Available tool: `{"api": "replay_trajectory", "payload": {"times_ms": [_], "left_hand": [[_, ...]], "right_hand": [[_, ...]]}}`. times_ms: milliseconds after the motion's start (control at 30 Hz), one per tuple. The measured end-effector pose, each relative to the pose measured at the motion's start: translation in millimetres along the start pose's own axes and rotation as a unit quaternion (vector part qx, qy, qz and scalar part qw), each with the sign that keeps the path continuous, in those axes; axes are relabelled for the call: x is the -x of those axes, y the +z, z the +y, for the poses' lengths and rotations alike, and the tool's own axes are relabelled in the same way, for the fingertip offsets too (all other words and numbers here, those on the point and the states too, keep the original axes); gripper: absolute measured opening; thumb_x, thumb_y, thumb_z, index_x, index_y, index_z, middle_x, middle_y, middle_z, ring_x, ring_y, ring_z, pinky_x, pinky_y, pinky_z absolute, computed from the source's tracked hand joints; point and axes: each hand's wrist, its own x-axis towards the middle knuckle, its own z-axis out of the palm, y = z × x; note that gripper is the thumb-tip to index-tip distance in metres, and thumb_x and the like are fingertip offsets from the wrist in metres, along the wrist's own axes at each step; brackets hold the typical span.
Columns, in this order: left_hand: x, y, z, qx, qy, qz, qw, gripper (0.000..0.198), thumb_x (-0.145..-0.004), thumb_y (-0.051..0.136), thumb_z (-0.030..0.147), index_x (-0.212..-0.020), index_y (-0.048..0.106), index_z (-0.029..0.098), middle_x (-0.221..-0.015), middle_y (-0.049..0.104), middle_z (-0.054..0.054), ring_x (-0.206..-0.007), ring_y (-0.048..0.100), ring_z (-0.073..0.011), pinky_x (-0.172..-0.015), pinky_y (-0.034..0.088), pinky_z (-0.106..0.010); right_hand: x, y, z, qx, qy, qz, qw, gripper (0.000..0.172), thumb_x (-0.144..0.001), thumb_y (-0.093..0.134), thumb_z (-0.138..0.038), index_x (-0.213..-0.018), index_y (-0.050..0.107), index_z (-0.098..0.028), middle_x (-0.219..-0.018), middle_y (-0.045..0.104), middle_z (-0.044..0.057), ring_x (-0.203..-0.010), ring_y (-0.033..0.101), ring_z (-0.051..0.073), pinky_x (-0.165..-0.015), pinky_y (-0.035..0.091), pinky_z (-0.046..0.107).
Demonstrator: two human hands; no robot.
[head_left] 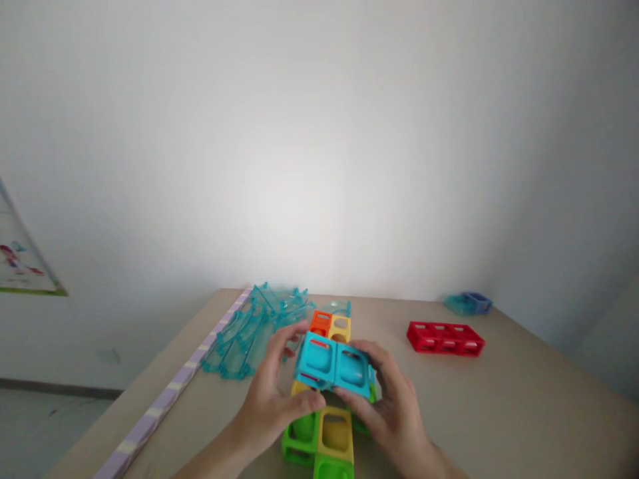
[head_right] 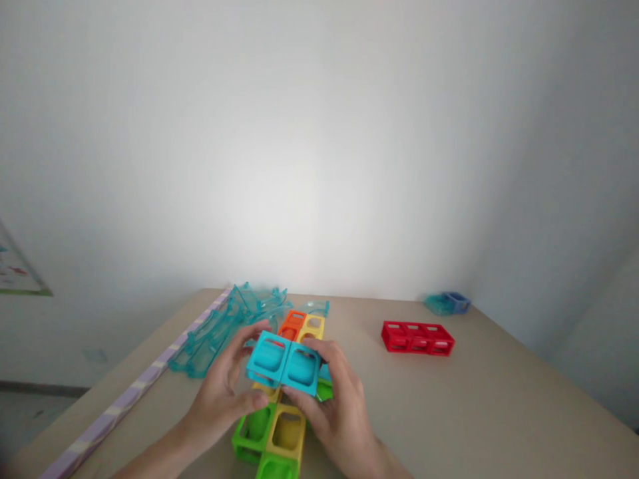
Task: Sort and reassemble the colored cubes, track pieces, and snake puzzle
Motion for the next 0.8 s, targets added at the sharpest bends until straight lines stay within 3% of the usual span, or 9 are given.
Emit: {"api": "replay_trajectory", "payload": {"times_ms": [67, 167, 300, 367, 467, 633, 800], "left_hand": [[2, 4.5, 2, 0.007, -0.038, -0.044, 0.998, 0.068, -0.06, 0.085, 0.034, -0.119, 0.055, 0.02, -0.116, 0.064, -0.01, -0.107, 0.061, -0.0271, -0.089, 0.049, -0.033], [4, 10.4, 5, 0.013, -0.064, -0.031, 0.997, 0.05, -0.066, 0.08, 0.031, -0.106, 0.054, 0.02, -0.099, 0.068, -0.005, -0.092, 0.066, -0.0231, -0.08, 0.052, -0.031], [2, 11.2, 7, 0.013, -0.061, 0.023, 0.998, 0.045, -0.065, 0.08, 0.031, -0.099, 0.051, 0.019, -0.087, 0.07, -0.003, -0.081, 0.068, -0.0213, -0.072, 0.053, -0.029], [0, 9.5, 7, 0.011, -0.06, 0.047, 0.997, 0.046, -0.065, 0.08, 0.032, -0.099, 0.051, 0.019, -0.086, 0.07, -0.003, -0.08, 0.069, -0.0216, -0.07, 0.053, -0.028], [-2, 7.3, 5, 0.005, -0.058, 0.06, 0.997, 0.047, -0.064, 0.08, 0.032, -0.098, 0.052, 0.018, -0.087, 0.071, -0.004, -0.081, 0.069, -0.0222, -0.069, 0.053, -0.028], [0, 8.4, 4, 0.013, -0.056, 0.039, 0.998, 0.048, -0.063, 0.081, 0.031, -0.1, 0.053, 0.019, -0.088, 0.071, -0.003, -0.08, 0.068, -0.0211, -0.071, 0.054, -0.028], [3, 11.9, -1, 0.007, -0.057, 0.012, 0.998, 0.048, -0.064, 0.081, 0.028, -0.102, 0.053, 0.02, -0.09, 0.07, -0.003, -0.083, 0.068, -0.0204, -0.074, 0.053, -0.028]], "right_hand": [[1, -1, 1, -0.02, 0.013, -0.016, 1.0, 0.051, -0.083, 0.069, -0.031, -0.127, 0.042, -0.027, -0.116, 0.061, 0.006, -0.105, 0.06, 0.021, -0.088, 0.051, 0.03], [-4, -9, 4, -0.056, 0.003, -0.034, 0.998, 0.048, -0.088, 0.058, -0.04, -0.13, 0.042, -0.024, -0.121, 0.059, 0.009, -0.109, 0.058, 0.023, -0.091, 0.049, 0.035], [-20, -21, 27, 0.014, 0.087, 0.074, 0.993, 0.032, -0.096, 0.042, -0.038, -0.119, 0.055, -0.02, -0.115, 0.063, 0.01, -0.101, 0.06, 0.022, -0.087, 0.048, 0.036], [-26, -24, 43, 0.085, 0.134, 0.075, 0.985, 0.033, -0.092, 0.048, -0.041, -0.111, 0.06, -0.017, -0.105, 0.067, 0.011, -0.091, 0.062, 0.023, -0.079, 0.049, 0.036], [-26, -23, 55, 0.134, 0.161, -0.002, 0.978, 0.036, -0.087, 0.052, -0.043, -0.105, 0.065, -0.014, -0.093, 0.069, 0.01, -0.081, 0.063, 0.023, -0.075, 0.049, 0.036], [-23, -22, 41, 0.176, 0.174, -0.149, 0.957, 0.029, -0.081, 0.06, -0.045, -0.086, 0.067, -0.018, -0.084, 0.068, 0.007, -0.077, 0.062, 0.022, -0.067, 0.045, 0.031], [-24, -25, 32, 0.192, 0.191, -0.192, 0.943, 0.019, -0.073, 0.066, -0.034, -0.082, 0.061, -0.018, -0.079, 0.065, 0.005, -0.073, 0.058, 0.021, -0.064, 0.04, 0.029]]}}
